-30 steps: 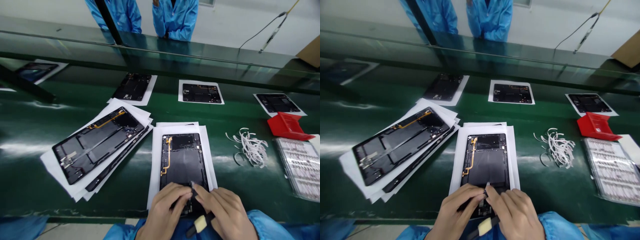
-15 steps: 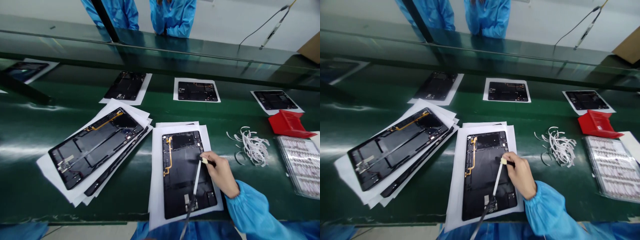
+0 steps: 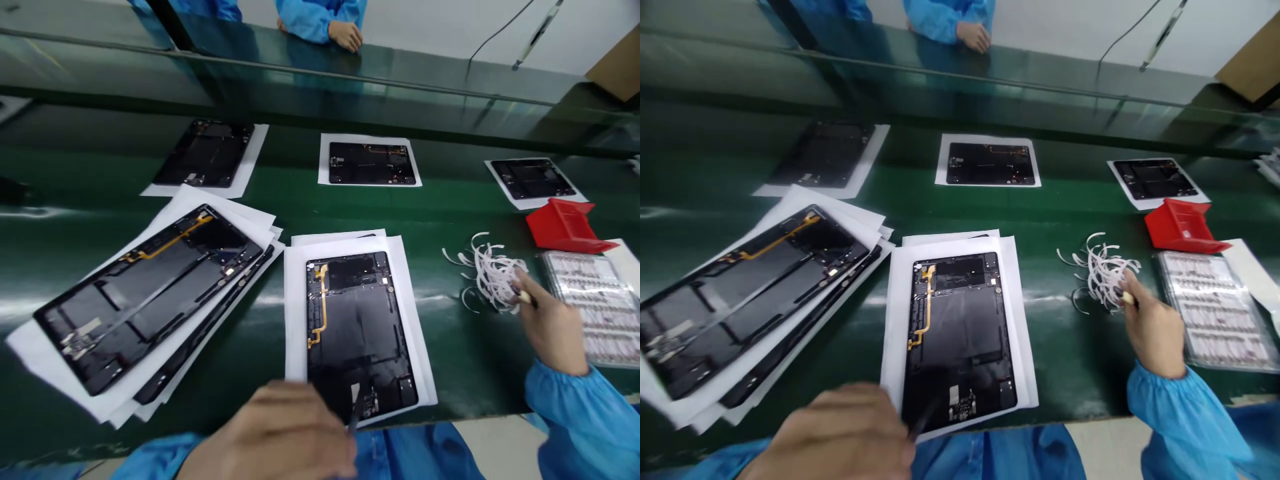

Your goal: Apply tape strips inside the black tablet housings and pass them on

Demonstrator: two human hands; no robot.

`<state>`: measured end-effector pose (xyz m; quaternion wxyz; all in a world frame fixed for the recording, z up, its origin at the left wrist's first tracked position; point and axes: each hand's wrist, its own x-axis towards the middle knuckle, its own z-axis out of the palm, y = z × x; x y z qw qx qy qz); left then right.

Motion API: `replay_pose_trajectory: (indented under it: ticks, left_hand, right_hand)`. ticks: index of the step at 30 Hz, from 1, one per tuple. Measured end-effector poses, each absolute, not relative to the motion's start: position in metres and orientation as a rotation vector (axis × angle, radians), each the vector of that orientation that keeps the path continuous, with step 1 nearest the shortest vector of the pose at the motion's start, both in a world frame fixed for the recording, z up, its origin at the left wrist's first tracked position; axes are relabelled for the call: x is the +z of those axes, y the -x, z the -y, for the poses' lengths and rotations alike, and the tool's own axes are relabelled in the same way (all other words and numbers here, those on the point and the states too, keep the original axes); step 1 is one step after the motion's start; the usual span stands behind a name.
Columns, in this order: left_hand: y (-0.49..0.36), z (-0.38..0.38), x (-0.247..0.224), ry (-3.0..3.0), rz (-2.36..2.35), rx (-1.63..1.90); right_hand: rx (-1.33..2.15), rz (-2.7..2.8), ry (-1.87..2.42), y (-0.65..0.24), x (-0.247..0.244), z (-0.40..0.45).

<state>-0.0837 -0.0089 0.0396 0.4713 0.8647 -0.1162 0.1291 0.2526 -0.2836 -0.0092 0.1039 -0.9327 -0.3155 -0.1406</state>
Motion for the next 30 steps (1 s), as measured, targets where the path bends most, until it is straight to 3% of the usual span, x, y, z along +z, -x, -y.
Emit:
replay_pose_trajectory:
  ticks: [4,9,15,20,25,30]
  left_hand:
    - [0.032,-0.020,0.036,-2.070,0.079,0.605]
    - [-0.006,-0.032,0.009,-2.001,-0.132,0.585]
    - [-0.014,-0.035,-0.002,-1.900,-0.201,0.570]
    - [0.032,-0.007,-0.005,-2.000,-0.500,0.734]
    - [0.093,0.051,-0.015,-2.782,-0.066,0.273]
    - [0.099,0.065,-0.022,-2.909,-0.027,0.170]
  right_hand:
    - [-0.460,0.937,2.453,-0.205,-0.001,0.256]
    - [0.488,1.235,1.816,-0.136,0.026,0.173]
    - [0.968,1.040,1.597,-0.140,0.025,0.109]
    - [0.975,0.973,1.640,-0.145,0.017,0.101]
    - [0.973,1.031,1.643,-0.147,0.009,0.096]
    - [0.900,1.060,1.677,-0.151,0.000,0.092]
